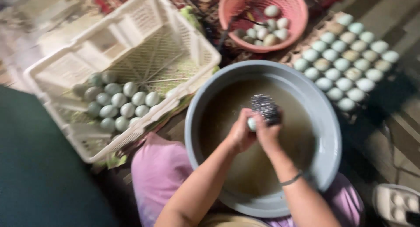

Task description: Washing individual eggs in a basin of water using a steel wool scrubber and transferring them from one container to another.

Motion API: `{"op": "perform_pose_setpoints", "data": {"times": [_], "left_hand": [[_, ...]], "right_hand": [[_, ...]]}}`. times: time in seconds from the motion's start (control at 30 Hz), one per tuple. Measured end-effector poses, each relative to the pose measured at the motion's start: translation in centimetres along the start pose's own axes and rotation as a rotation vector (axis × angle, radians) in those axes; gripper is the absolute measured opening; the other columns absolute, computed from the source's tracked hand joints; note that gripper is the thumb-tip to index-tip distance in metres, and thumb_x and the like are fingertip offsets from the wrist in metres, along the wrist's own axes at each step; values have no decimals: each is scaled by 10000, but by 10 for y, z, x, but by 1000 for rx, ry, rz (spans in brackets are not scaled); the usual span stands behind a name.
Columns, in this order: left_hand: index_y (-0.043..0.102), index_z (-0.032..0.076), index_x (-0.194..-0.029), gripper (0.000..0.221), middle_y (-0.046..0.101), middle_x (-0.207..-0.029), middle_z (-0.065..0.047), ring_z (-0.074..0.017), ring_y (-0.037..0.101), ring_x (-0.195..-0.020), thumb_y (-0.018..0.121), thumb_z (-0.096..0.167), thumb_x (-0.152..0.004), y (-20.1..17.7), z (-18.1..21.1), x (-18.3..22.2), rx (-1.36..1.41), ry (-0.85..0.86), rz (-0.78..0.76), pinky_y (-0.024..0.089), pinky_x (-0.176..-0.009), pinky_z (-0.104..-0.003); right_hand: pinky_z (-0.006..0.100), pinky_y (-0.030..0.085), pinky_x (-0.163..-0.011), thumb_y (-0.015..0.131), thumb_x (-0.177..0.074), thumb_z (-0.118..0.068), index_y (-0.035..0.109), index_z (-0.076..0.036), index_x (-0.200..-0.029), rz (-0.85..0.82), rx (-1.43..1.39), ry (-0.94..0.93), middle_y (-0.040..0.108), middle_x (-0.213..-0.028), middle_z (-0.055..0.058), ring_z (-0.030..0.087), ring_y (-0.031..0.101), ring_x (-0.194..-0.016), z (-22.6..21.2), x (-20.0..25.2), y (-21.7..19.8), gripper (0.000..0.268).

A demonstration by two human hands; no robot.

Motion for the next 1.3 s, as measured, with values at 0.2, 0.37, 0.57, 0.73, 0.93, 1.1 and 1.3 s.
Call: {"op": "perform_pose_setpoints", "data": {"times": [0.2, 0.37, 0.57, 0.73, 0.93, 1.1, 1.3], "left_hand": [[548, 212, -930, 199, 591, -739, -122, -219, 474, -511, 559, 407, -964, -8, -16, -28, 2, 89, -124, 383, -467, -307], [566, 239, -958, 199, 626, -779, -78, -216, 526, -537, 577, 438, -952, 2, -9, -4, -20, 18, -125, 447, -472, -301], [593, 260, -916, 173, 595, -758, -61, -210, 511, -555, 608, 431, -911, -3, 0, -4, -54, -24, -117, 427, -478, -306], [562, 288, -1006, 157, 565, -748, -189, -241, 474, -565, 532, 434, -958, 15, 11, 21, -47, -108, -333, 321, -474, -264], [600, 158, -1112, 319, 684, -988, -228, -245, 579, -656, 441, 427, -1045, 15, 26, 29, 14, -96, -190, 467, -553, -269], [551, 198, -1131, 322, 554, -767, -183, -263, 524, -623, 558, 499, -1019, 11, 30, 30, 36, -17, -34, 428, -526, -297], [565, 114, -1068, 354, 621, -780, -190, -244, 552, -585, 569, 462, -1000, 0, 20, 23, -65, 129, 8, 484, -487, -328]], "right_hand": [[402, 473, -922, 857, -797, -62, 556, 20, -1118, -83, 118, -174, 617, -1016, 231, 258, 624, -962, 0, 13, -4, 447], [460, 467, -962, 838, -897, -261, 555, 47, -1242, 7, 167, 48, 624, -1171, 236, 286, 612, -1063, -27, 0, 6, 542], [374, 516, -838, 818, -883, -120, 692, -15, -1045, -31, 62, -230, 695, -974, 145, 171, 636, -871, -35, 2, 2, 231], [308, 583, -734, 818, -877, -120, 727, -51, -994, 32, -86, 195, 757, -846, 81, 116, 702, -716, -18, -23, -11, 164], [498, 140, -1276, 876, -699, -487, 414, -455, -1469, -268, 984, 466, 317, -1649, 177, 370, 333, -1510, 38, -40, -32, 898], [359, 593, -659, 888, -853, -275, 656, -13, -1078, 6, 11, 162, 696, -956, 150, 205, 651, -802, 23, -27, -16, 416], [403, 544, -734, 830, -848, -237, 627, -59, -1077, -46, 173, -82, 673, -899, 146, 246, 659, -795, -48, 11, 7, 354]]}}
Point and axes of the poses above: each hand's wrist, its own x-axis away from the middle knuckle, its own y-axis out of the palm, z = x × y, the point moved 4 cm from there along -x, towards the middle knuckle
